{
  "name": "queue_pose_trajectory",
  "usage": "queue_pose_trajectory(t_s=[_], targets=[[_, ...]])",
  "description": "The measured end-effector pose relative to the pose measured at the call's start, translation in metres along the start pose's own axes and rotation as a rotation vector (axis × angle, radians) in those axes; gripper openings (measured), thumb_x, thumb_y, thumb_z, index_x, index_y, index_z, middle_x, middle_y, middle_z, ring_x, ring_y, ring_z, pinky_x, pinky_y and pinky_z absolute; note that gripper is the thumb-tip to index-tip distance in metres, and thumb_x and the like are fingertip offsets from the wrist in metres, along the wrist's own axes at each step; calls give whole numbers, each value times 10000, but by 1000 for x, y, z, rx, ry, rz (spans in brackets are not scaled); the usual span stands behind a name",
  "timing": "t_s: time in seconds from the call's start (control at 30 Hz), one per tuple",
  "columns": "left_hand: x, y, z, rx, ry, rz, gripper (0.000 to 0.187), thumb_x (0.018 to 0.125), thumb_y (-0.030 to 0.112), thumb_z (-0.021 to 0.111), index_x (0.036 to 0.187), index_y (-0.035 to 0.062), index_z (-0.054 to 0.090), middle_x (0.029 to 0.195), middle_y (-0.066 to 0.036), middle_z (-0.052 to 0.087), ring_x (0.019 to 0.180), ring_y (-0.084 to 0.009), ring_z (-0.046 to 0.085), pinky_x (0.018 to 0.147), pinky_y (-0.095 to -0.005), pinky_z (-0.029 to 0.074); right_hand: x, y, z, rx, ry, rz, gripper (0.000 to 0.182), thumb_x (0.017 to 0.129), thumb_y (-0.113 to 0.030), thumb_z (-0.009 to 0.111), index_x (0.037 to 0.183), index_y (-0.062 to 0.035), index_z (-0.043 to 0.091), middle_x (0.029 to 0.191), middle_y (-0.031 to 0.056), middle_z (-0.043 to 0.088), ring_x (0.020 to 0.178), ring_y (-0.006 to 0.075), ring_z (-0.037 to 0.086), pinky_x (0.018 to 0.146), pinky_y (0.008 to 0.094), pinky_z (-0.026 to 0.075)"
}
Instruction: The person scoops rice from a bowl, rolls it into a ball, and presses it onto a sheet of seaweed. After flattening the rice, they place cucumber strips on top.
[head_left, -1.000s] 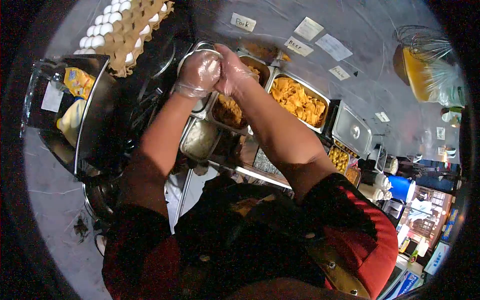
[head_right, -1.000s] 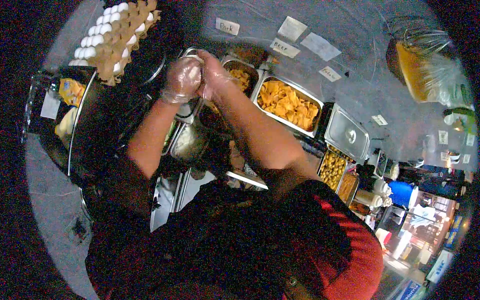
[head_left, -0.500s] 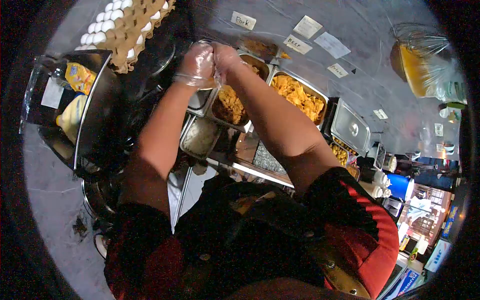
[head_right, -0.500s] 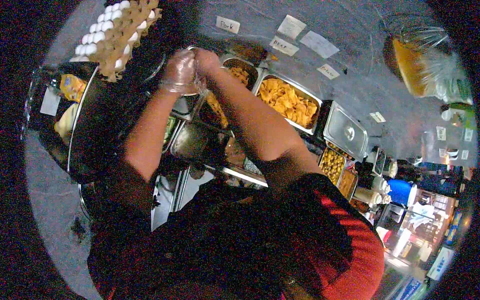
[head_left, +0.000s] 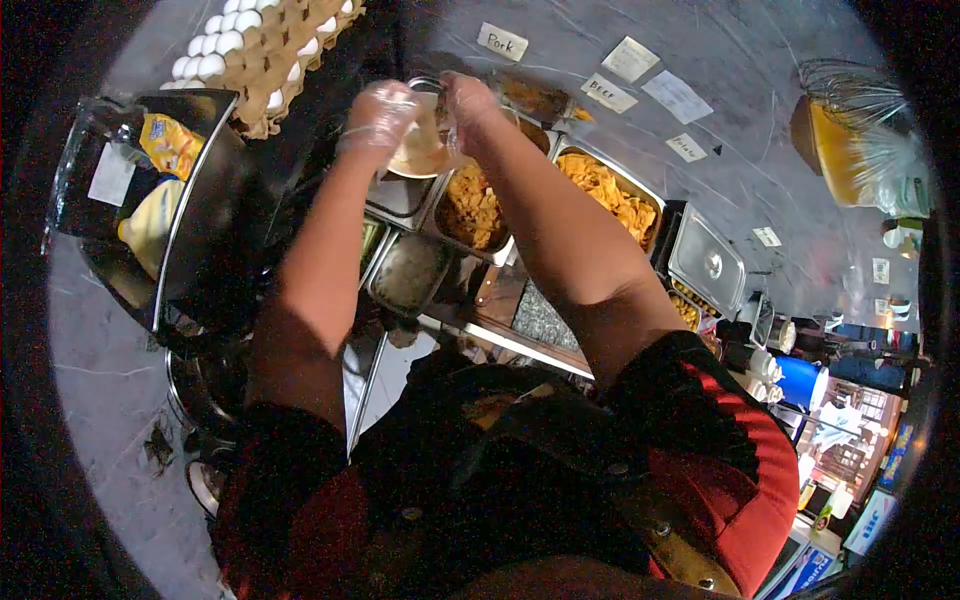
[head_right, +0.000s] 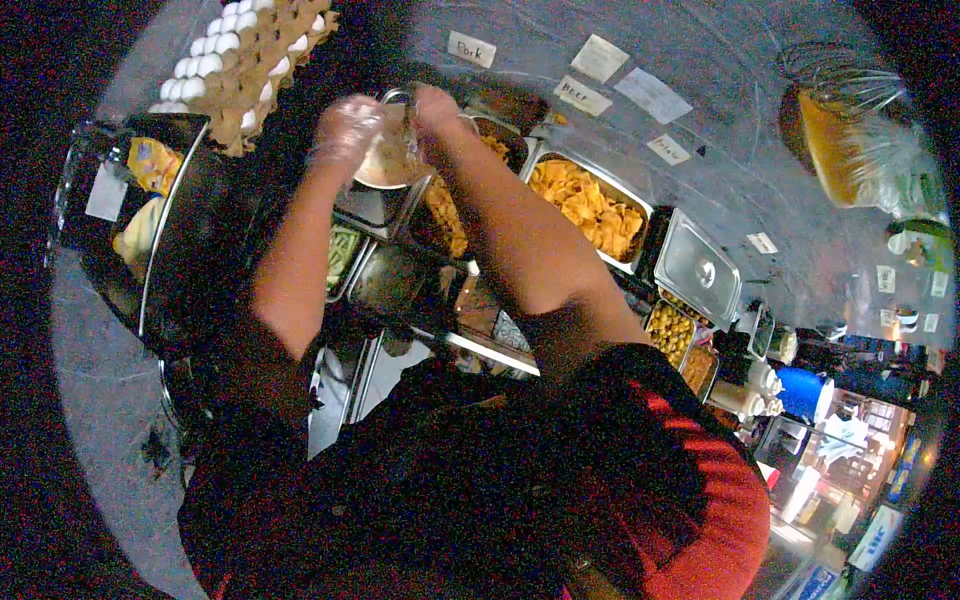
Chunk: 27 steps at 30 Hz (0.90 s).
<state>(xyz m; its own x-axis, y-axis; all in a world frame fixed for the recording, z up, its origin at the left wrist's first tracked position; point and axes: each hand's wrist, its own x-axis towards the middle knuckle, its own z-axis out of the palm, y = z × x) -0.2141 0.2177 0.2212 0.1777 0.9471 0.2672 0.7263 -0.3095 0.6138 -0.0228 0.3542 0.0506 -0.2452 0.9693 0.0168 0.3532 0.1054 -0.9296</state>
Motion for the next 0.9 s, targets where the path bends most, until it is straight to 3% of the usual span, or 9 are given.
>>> queue_pose_trajectory(t_s=[0.13, 0.27, 0.33, 0.5, 0.53, 0.6, 0.73, 0.8, 0.9], targets=[[-8, -12, -9, -810, 110, -394, 327, 1011, 280, 741, 1217, 27, 763, 1132, -94, 800, 1009, -242, 747, 927, -408, 598, -26, -58, -14, 51, 103, 185, 340, 1101, -360, 612, 1112, -48, 747, 1009, 97, 742, 821, 258, 678, 722, 438, 600], [-21, -9, 4, -477, 189, 73, 416, 1054, 345, 652, 1353, 59, 697, 1319, -97, 754, 1185, -239, 708, 1043, -358, 572, -69, -130, -29, -419, -114, 213, 403, 1102, -388, 630, 1216, -30, 773, 1191, 120, 773, 1030, 256, 724, 882, 439, 613], [-11, 17, 0, -1477, 106, -631, 434, 1058, 406, 629, 1316, 65, 704, 1306, -103, 757, 1169, -246, 715, 1039, -379, 573, -88, -148, -31, -581, -92, 165, 433, 1110, -407, 619, 1240, -26, 779, 1220, 125, 782, 1097, 252, 728, 925, 437, 604], [-29, 76, 13, -899, 226, -463, 293, 1029, 390, 719, 1058, 107, 788, 1069, -114, 772, 976, -247, 703, 789, -404, 615, -173, -248, -28, 1057, 88, 526, 578, 1144, -527, 532, 1245, 1, 745, 1157, 164, 802, 1139, 307, 745, 1048, 490, 595], [-35, 72, 26, -510, 252, -78, 249, 1016, 321, 731, 1040, 79, 784, 1014, -159, 758, 952, -309, 709, 818, -465, 598, -175, -225, -28, 1061, 89, 524, 578, 1144, -527, 532, 1245, 1, 745, 1157, 164, 802, 1139, 307, 745, 1048, 490, 595], [-49, 89, 36, -93, 321, 330, 203, 1003, 264, 702, 980, 73, 765, 942, -183, 732, 912, -388, 699, 838, -555, 560, -179, -155, -31, 1633, -537, 234, 589, 1147, -532, 519, 1241, 12, 726, 1147, 195, 795, 1091, 355, 762, 1062, 526, 605], [-76, 110, 55, -53, 213, 640, 141, 884, 226, 739, 899, 86, 737, 853, -151, 685, 846, -388, 673, 759, -556, 517, -244, -183, -44, 1580, -78, 490, 579, 1157, -531, 462, 1229, -16, 717, 1129, 178, 799, 1030, 344, 774, 1016, 523, 616], [-97, 127, 82, -15, 245, 595, 208, 778, 190, 836, 643, 96, 709, 597, -103, 642, 582, -226, 660, 592, -444, 593, -274, -187, -56, 1594, -79, 484, 528, 1155, -476, 482, 1230, -9, 717, 1160, 181, 802, 1090, 345, 774, 1072, 523, 598], [-106, 147, 83, -11, 488, 716, 160, 885, 235, 727, 954, 90, 735, 911, -141, 697, 862, -378, 675, 773, -552, 511, -295, -176, -65, 1605, 46, 487, 465, 1138, -425, 513, 1227, -21, 725, 1155, 176, 806, 1109, 359, 764, 1086, 531, 585]])
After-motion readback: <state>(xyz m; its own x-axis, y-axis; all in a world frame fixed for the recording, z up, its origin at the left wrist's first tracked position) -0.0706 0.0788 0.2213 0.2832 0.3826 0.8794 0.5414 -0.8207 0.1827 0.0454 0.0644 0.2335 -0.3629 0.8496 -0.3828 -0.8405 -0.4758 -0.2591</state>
